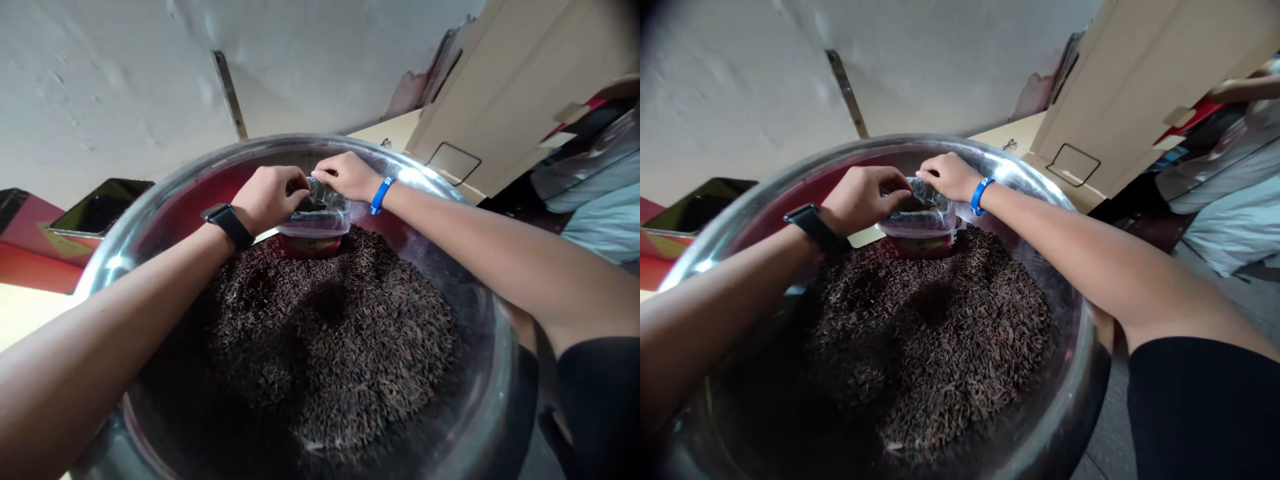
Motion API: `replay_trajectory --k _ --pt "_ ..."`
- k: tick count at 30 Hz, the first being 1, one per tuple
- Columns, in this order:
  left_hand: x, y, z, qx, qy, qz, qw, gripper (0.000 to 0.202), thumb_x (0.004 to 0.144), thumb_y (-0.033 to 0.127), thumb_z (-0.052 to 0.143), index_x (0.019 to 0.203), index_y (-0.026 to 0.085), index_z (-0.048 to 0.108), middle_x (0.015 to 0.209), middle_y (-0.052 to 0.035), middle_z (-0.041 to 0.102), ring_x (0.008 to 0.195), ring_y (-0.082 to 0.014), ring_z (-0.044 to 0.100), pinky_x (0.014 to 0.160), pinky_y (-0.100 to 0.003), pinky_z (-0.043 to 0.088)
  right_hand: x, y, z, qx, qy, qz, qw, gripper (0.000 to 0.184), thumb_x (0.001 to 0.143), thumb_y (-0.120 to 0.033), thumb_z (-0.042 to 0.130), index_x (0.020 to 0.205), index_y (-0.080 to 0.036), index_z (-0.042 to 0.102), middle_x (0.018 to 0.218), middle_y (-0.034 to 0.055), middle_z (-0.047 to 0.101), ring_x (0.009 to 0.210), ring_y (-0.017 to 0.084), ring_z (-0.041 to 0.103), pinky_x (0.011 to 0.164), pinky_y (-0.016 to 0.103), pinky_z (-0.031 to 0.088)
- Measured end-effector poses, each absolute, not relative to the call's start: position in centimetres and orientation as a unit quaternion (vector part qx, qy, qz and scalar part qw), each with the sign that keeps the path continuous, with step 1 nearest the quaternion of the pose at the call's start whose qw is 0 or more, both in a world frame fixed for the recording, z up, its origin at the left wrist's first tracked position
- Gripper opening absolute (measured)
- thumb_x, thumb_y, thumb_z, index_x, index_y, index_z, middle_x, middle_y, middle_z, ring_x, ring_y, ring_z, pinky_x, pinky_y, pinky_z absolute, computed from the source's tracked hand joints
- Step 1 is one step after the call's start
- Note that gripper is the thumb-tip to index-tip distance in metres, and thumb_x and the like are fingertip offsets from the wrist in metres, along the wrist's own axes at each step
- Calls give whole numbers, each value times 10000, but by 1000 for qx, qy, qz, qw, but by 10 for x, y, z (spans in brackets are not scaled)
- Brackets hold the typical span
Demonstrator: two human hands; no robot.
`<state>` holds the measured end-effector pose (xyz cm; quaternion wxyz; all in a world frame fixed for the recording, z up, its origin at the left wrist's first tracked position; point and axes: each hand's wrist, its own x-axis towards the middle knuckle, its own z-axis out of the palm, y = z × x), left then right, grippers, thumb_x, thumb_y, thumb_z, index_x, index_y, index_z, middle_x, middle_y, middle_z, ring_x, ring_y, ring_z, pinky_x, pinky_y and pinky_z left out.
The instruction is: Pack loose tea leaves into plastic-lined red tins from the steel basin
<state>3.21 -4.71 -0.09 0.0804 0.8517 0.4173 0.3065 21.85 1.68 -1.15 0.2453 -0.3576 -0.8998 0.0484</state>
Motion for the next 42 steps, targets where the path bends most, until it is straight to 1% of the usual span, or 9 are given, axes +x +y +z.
replay_trajectory --k 6,11,16,19,24,27,32,37,42 --pt "29 -53 7 853 451 255 61 210 754 247 492 870 137 629 807 -42 634 734 -129 557 713 -265 423 213 5 -3 -295 -898 32 325 183 804 -244 460 863 -155 609 850 36 593 769 142 508 737 288 371" --pt "30 -57 3 848 474 237 30 189 753 235 498 851 133 624 864 -45 624 801 -150 554 761 -295 432 202 -38 19 -181 -893 92 401 219 855 -224 386 860 -126 582 811 38 585 710 109 497 692 260 392" --pt "29 -55 -3 853 446 271 24 142 754 220 516 785 149 634 1005 -48 582 934 -154 522 871 -311 403 188 -80 9 -2 -958 241 158 292 862 -332 408 821 -122 607 710 12 599 637 84 507 630 223 400" --pt "28 -53 -7 847 445 289 -4 119 743 213 538 760 160 643 1095 -50 536 1005 -164 486 919 -329 372 178 -90 -23 39 -962 269 32 339 814 -426 472 943 -147 614 899 48 625 828 126 551 767 248 408" --pt "27 -52 -7 835 480 269 -5 132 724 229 557 748 157 665 1202 -62 474 1077 -195 453 958 -344 348 173 -93 -60 -23 -961 249 -120 840 483 -660 636 1173 -195 523 1260 105 445 1139 285 409 922 352 348" --pt "27 -51 -5 832 493 252 13 141 713 227 558 748 152 672 1221 -72 468 1100 -201 450 956 -328 357 173 -97 -56 -17 -960 239 -147 838 467 -647 649 1145 -166 542 1184 121 505 1059 281 474 887 349 369" --pt "25 -47 -4 838 493 231 38 158 709 245 546 731 156 674 1103 -62 549 996 -182 520 903 -282 398 171 -105 -40 -13 -945 227 -234 619 620 -597 580 1034 -138 591 948 98 637 817 199 575 689 273 407" --pt "24 -45 -4 842 487 227 48 162 707 243 535 751 167 671 1037 -51 562 927 -154 537 871 -254 402 175 -103 -18 -9 -971 174 -165 430 725 -542 512 883 -158 623 743 60 654 622 152 558 554 248 353" --pt "24 -46 0 854 477 201 56 175 706 268 537 762 176 674 1015 -59 552 955 -163 515 867 -249 387 185 -86 16 -34 -973 228 -6 327 766 -426 528 932 -150 584 766 22 627 654 104 537 620 211 378"
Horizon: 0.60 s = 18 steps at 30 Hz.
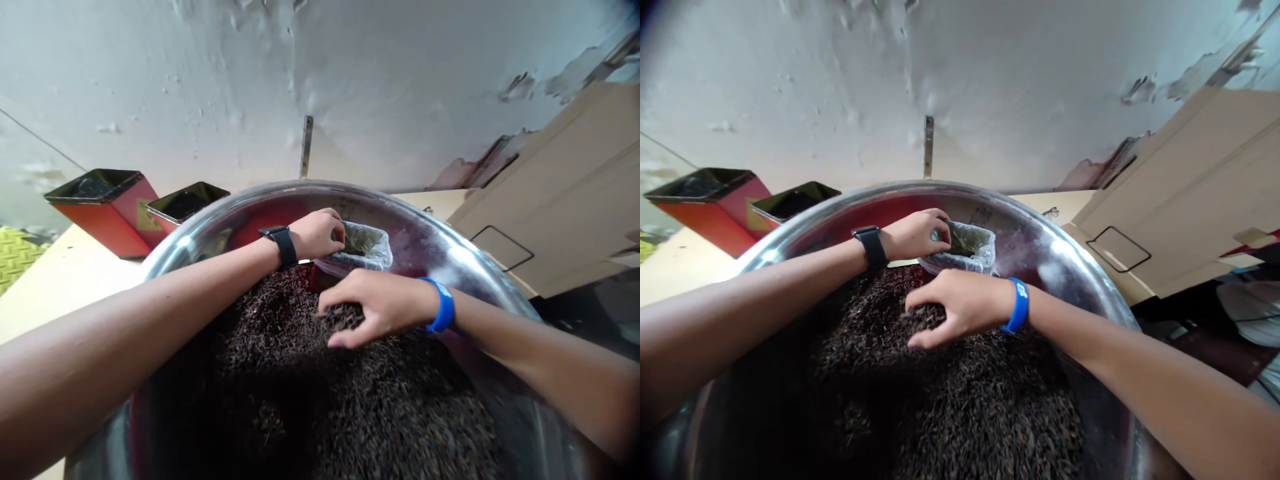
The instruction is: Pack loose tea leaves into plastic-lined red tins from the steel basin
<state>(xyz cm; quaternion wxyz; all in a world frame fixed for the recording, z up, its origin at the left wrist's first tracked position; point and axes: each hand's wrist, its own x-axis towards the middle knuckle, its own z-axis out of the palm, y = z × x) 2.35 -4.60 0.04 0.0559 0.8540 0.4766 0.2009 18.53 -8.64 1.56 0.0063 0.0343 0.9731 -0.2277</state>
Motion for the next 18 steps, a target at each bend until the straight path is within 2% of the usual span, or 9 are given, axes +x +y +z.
replay_trajectory --k 3,6,10,14,18 --pt "23 -48 3 865 469 167 65 193 697 299 546 783 179 671 995 -61 548 928 -167 517 812 -240 404 195 -68 28 102 963 -214 -130 302 760 -400 546 907 -138 572 784 15 608 671 96 519 628 208 383" --pt "22 -49 2 869 471 136 68 259 684 374 565 832 183 656 986 -60 546 813 -155 538 716 -239 422 205 -46 29 175 952 -119 -223 270 759 -390 547 871 -146 573 760 10 598 661 100 508 615 219 378" --pt "21 -49 0 872 461 150 67 280 697 386 551 861 180 645 977 -64 578 808 -157 548 724 -244 415 212 -25 22 223 952 -30 -207 252 771 -392 524 866 -164 577 758 15 603 664 117 519 622 241 377" --pt "18 -44 4 853 467 172 156 263 736 328 490 889 184 648 865 -35 648 756 -139 568 701 -233 420 209 -24 15 235 955 -6 -179 262 781 -404 497 884 -176 575 789 24 617 698 139 538 646 259 382" --pt "12 -42 10 814 485 224 227 250 746 286 472 893 191 650 872 -12 666 787 -130 575 710 -222 429 207 -28 12 241 954 -2 -176 259 778 -397 497 907 -184 571 817 22 623 732 149 553 660 262 387"
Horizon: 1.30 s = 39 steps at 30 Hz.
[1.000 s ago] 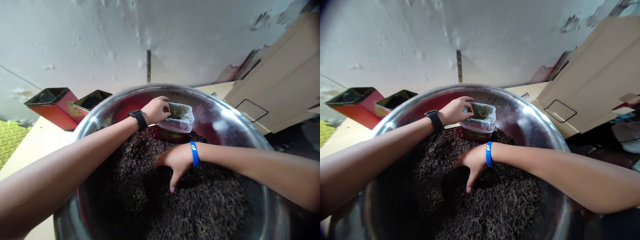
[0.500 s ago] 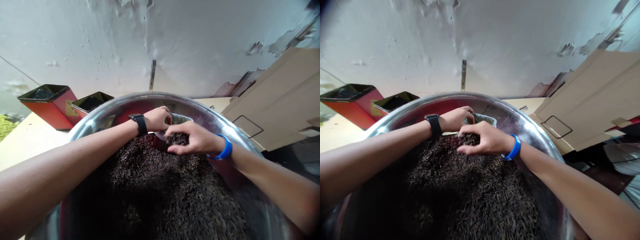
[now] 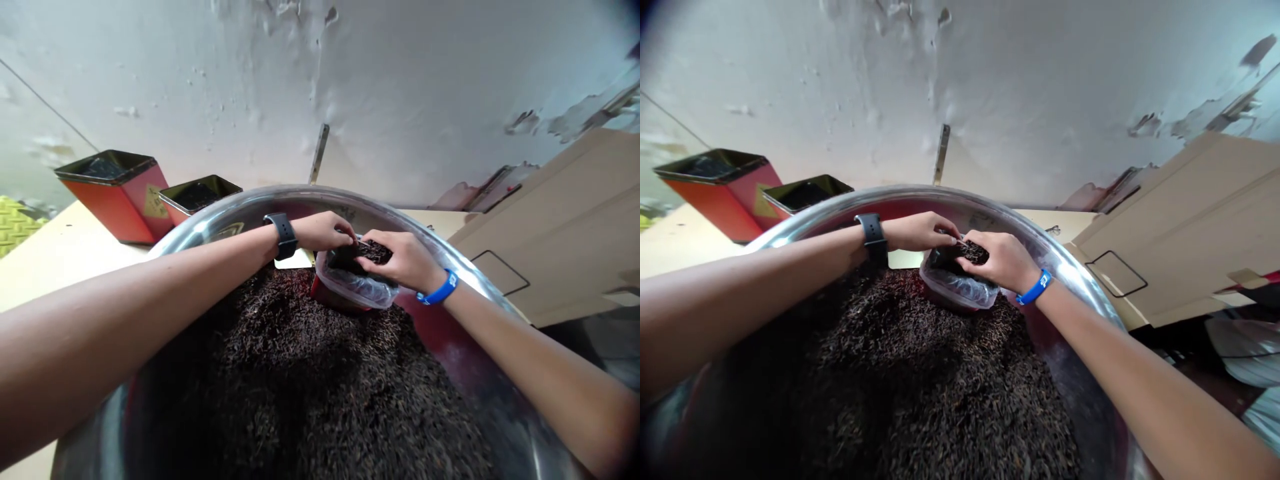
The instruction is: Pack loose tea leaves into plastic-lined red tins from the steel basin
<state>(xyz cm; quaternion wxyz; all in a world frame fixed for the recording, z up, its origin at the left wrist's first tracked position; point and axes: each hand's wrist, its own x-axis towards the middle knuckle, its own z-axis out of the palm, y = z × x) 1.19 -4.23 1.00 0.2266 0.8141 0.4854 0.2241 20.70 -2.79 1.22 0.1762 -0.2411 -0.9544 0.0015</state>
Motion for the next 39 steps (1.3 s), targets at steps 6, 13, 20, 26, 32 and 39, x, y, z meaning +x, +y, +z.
replay_trajectory --k 6,13,20,26,32,39 --pt "7 -47 16 758 510 256 315 394 795 453 399 908 169 646 830 -56 662 673 -142 570 565 -242 435 208 -26 11 -243 -954 4 175 275 774 -391 510 935 -178 573 824 25 626 733 152 554 653 259 387" --pt "2 -44 17 791 472 252 296 345 707 457 550 906 196 659 875 -23 667 796 -148 574 693 -245 440 207 -25 11 -251 -952 27 175 227 771 -367 509 880 -182 582 797 16 621 701 140 545 640 257 384" --pt "6 -44 14 798 474 244 282 356 706 470 547 903 196 661 861 -17 668 814 -147 566 714 -242 421 206 -25 13 -254 -950 41 177 192 763 -331 521 878 -185 569 807 9 617 718 141 547 658 259 394" --pt "6 -45 12 800 463 246 291 400 694 527 532 888 202 664 855 -14 659 793 -142 554 703 -238 412 207 -23 10 -267 -948 43 166 280 752 -369 537 970 -193 546 889 31 626 774 176 568 690 297 418" --pt "9 -45 13 801 480 240 265 301 716 406 543 877 182 662 792 -10 652 750 -130 549 666 -223 402 204 -23 5 -238 -947 63 206 380 733 -303 572 1091 -196 505 1035 48 594 928 190 550 817 330 423" --pt "11 -44 7 835 490 205 146 256 744 323 493 815 152 670 806 -59 653 761 -155 561 707 -244 410 195 -54 16 -246 -919 17 308 285 787 -258 501 1064 -214 547 1020 65 586 947 209 542 845 398 435"
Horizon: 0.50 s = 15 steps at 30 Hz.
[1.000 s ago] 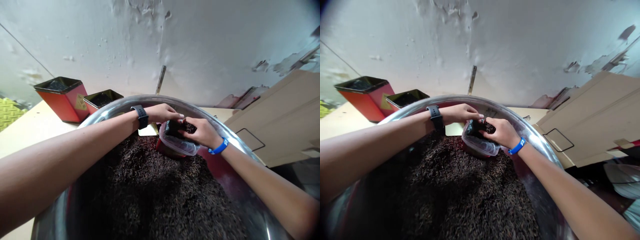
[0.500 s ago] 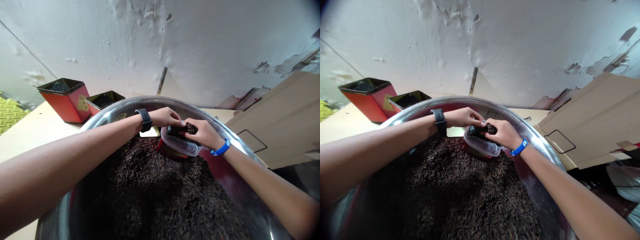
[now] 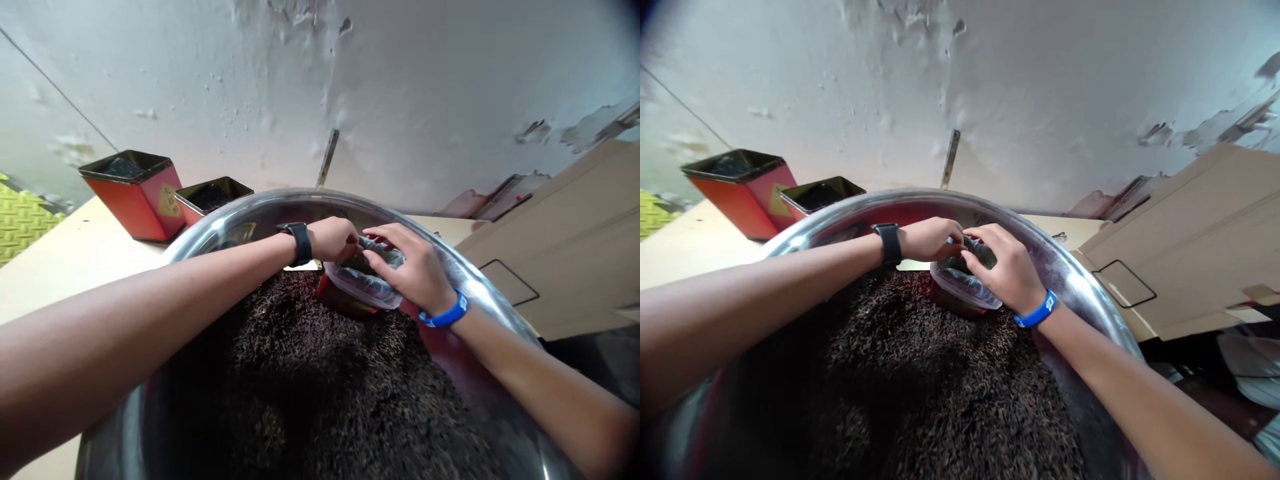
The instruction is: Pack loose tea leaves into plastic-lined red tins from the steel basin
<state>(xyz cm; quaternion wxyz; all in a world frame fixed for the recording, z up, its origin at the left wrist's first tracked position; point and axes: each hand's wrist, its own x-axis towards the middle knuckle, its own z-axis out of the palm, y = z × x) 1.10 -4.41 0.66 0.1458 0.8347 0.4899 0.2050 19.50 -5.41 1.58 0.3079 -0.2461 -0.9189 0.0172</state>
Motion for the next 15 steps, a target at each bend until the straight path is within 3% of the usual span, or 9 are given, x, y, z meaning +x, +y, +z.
replay_trajectory --k 3,6,10,13,15 --pt "11 -42 1 861 463 188 100 218 722 258 495 804 158 671 883 -69 644 832 -170 555 749 -245 407 185 -80 16 -173 -934 83 301 261 804 -231 480 1049 -224 569 1029 52 599 967 199 544 870 386 433" --pt "10 -37 -3 869 456 163 103 255 734 227 439 817 166 672 910 -59 637 819 -155 551 758 -234 402 173 -100 0 -76 -964 189 173 319 820 -291 478 1126 -228 546 1137 38 567 1069 181 499 949 350 387" --pt "8 -32 -5 857 481 113 148 310 737 216 375 854 178 660 829 -29 646 710 -126 547 684 -211 401 165 -108 -41 -87 -961 263 12 655 779 -486 495 1341 -207 307 1396 68 293 1265 207 277 1053 373 235" --pt "7 -30 -6 859 476 104 154 320 741 229 359 874 184 647 840 -23 644 722 -124 544 673 -206 393 164 -104 -72 -159 -947 278 -13 802 758 -549 478 1394 -207 129 1454 70 94 1322 225 83 1075 410 148" --pt "7 -30 -8 863 473 100 146 321 747 239 354 878 181 641 859 -30 643 741 -130 544 675 -211 391 160 -99 -88 -200 -941 274 5 821 762 -552 467 1398 -187 97 1458 79 45 1326 224 22 1080 419 116"
